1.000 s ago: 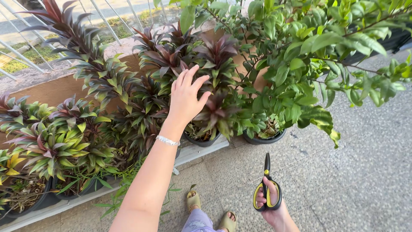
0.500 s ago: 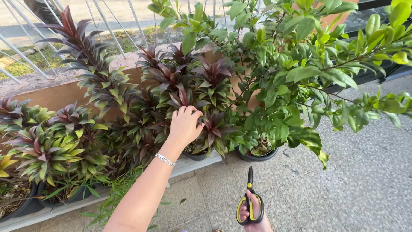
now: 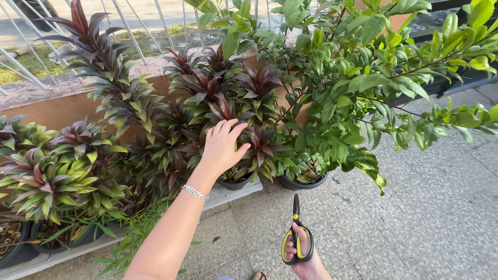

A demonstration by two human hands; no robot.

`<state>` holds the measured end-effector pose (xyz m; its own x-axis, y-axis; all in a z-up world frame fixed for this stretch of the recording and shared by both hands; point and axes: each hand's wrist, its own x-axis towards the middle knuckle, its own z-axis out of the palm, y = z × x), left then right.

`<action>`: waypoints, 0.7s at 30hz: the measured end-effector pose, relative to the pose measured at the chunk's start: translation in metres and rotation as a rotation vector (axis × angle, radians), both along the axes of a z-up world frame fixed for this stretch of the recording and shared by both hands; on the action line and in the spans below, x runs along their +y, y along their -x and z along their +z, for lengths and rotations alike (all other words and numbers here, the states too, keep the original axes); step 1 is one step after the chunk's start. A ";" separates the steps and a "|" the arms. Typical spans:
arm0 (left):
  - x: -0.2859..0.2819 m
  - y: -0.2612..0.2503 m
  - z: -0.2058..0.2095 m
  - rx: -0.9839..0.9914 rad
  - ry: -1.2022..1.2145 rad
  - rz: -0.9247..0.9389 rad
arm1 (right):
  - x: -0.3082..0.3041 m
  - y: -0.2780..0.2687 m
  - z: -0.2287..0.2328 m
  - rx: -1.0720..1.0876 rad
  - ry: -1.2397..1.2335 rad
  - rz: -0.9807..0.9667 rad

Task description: Pruning yellowing leaves and overgrown branches from potted plants on a balcony.

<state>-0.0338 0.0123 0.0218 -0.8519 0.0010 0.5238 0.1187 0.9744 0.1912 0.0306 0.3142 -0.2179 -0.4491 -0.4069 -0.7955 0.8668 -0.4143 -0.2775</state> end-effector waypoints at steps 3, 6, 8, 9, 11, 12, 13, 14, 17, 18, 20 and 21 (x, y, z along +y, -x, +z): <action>0.005 0.002 0.012 0.069 -0.042 -0.058 | 0.003 0.000 0.000 0.028 -0.013 -0.023; 0.019 0.011 0.032 0.175 -0.139 -0.130 | 0.009 0.003 0.015 0.062 0.024 -0.155; 0.026 0.027 0.044 0.211 -0.230 -0.217 | 0.022 0.014 0.036 0.215 -0.001 -0.199; 0.029 0.036 0.050 0.244 -0.316 -0.295 | 0.028 0.020 0.046 0.365 -0.024 -0.233; 0.040 0.057 0.067 0.294 -0.346 -0.371 | 0.053 0.040 0.076 0.497 -0.122 -0.198; 0.045 0.066 0.075 0.339 -0.370 -0.435 | 0.065 0.048 0.090 0.621 -0.215 -0.149; 0.050 0.077 0.081 0.337 -0.378 -0.446 | 0.068 0.051 0.119 0.619 -0.223 -0.160; 0.054 0.090 0.089 0.349 -0.417 -0.484 | 0.070 0.056 0.149 0.731 -0.420 -0.088; 0.063 0.125 0.111 0.358 -0.447 -0.582 | 0.078 0.074 0.224 0.850 -0.977 0.112; 0.065 0.136 0.117 0.350 -0.431 -0.623 | 0.080 0.080 0.246 0.837 -1.320 0.258; 0.076 0.163 0.113 0.341 -0.355 -0.667 | 0.074 0.081 0.299 0.796 -1.542 0.316; 0.082 0.177 0.111 0.333 -0.275 -0.695 | 0.071 0.082 0.325 0.753 -1.754 0.390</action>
<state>-0.2104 0.0947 0.1329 -0.5036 0.3065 0.8077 0.7713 0.5807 0.2606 -0.0510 0.3847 0.1072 -0.9328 0.3507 -0.0834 0.3536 0.8448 -0.4017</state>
